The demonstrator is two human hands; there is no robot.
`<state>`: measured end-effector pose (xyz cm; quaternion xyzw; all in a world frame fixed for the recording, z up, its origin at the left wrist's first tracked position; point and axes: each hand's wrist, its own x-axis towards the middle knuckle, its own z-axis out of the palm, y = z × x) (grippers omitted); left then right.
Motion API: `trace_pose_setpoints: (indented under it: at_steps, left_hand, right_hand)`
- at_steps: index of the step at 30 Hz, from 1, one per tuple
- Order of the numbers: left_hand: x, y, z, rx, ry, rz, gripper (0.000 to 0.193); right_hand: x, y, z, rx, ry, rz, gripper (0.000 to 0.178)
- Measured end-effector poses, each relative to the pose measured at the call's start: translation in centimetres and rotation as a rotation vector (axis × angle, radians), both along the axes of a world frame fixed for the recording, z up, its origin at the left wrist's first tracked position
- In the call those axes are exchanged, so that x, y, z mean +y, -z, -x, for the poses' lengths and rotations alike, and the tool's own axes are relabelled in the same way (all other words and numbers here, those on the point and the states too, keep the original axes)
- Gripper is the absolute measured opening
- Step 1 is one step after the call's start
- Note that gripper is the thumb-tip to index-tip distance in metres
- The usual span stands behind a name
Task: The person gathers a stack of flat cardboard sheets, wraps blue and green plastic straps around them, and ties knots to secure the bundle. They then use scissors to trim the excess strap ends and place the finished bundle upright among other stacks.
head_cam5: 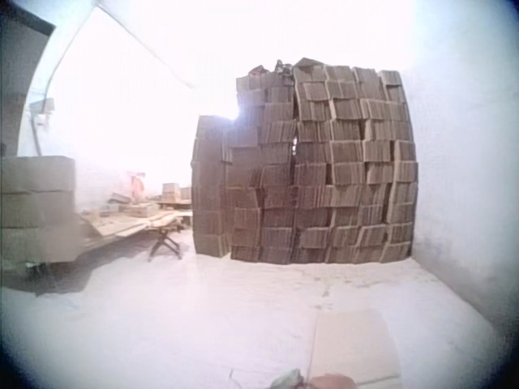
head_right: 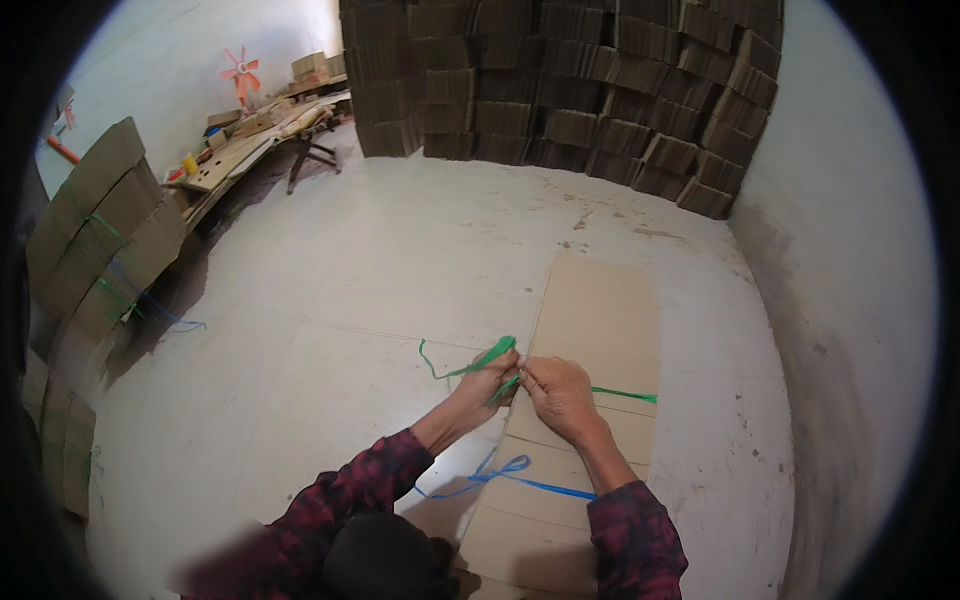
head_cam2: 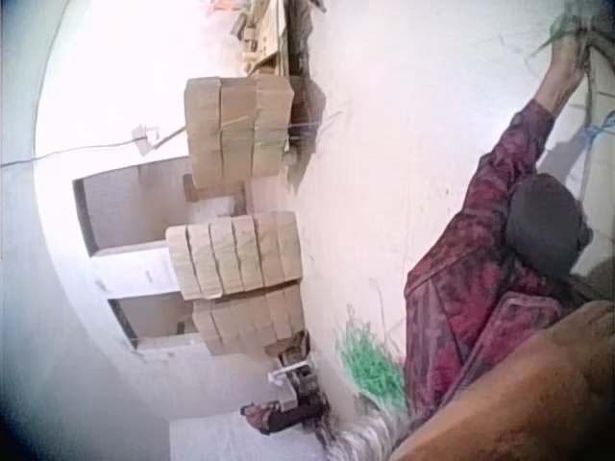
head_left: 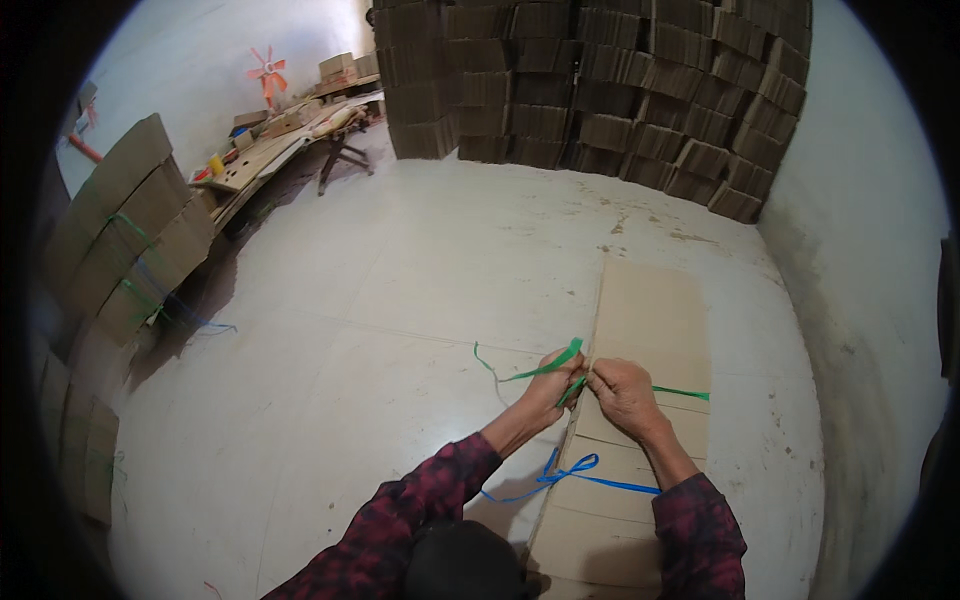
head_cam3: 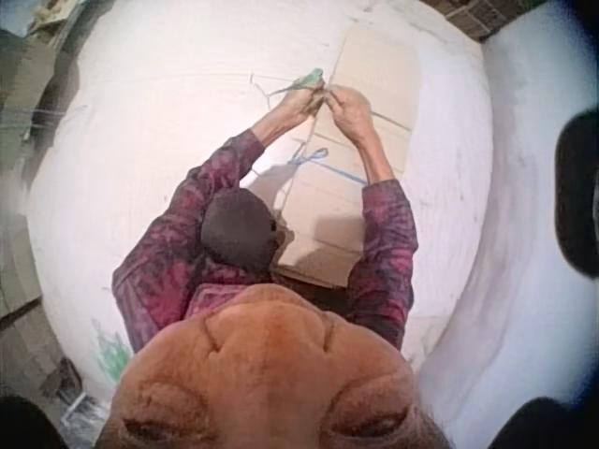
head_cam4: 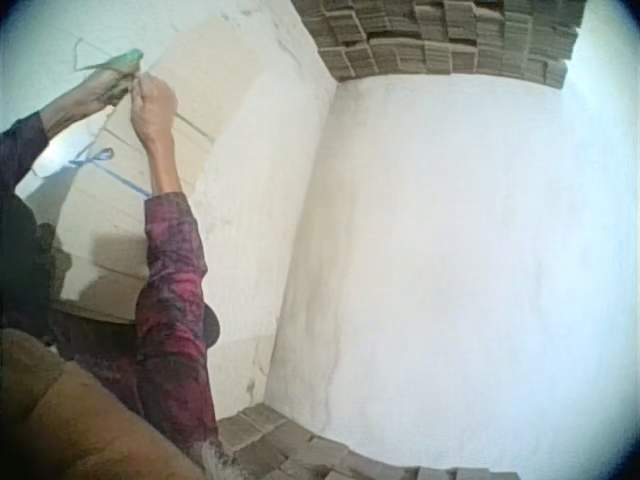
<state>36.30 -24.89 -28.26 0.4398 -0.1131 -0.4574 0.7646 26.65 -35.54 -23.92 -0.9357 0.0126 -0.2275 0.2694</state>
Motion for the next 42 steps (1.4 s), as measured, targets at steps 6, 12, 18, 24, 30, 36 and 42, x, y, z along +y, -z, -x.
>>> trace_pose_setpoints:
  at_steps: [6,12,18,24,30,36,42]
  left_hand:
    - [-0.2,0.0,-1.3,-0.738,0.052,0.191,0.016]
    - [1.0,-0.9,-0.4,-1.116,0.195,-0.002,0.015]
    - [0.0,1.0,-0.2,-0.821,-0.013,0.126,0.032]
    - [0.3,-0.1,-1.4,-0.343,0.258,-0.029,0.028]
    - [-0.9,-0.9,-3.8,-0.360,0.458,-0.240,0.014]
    - [0.9,-0.6,-5.3,-0.404,0.588,0.023,0.030]
    - [1.1,-0.8,-3.2,-0.402,0.480,0.115,0.031]
  right_hand:
    - [-0.5,-0.1,0.6,0.100,-0.049,-0.730,0.019]
    - [-0.8,1.3,0.0,0.012,-0.032,-0.536,0.019]
    - [-0.7,1.2,-0.1,0.011,0.006,-0.319,0.015]
    - [1.0,-0.3,0.0,-0.004,0.072,-0.098,0.006]
    - [0.8,-0.8,0.5,0.017,0.055,-0.075,0.030]
    - [1.1,-1.2,-1.1,0.198,0.106,-0.043,0.037]
    - [-0.2,-0.9,-0.1,0.253,0.092,-0.111,0.025]
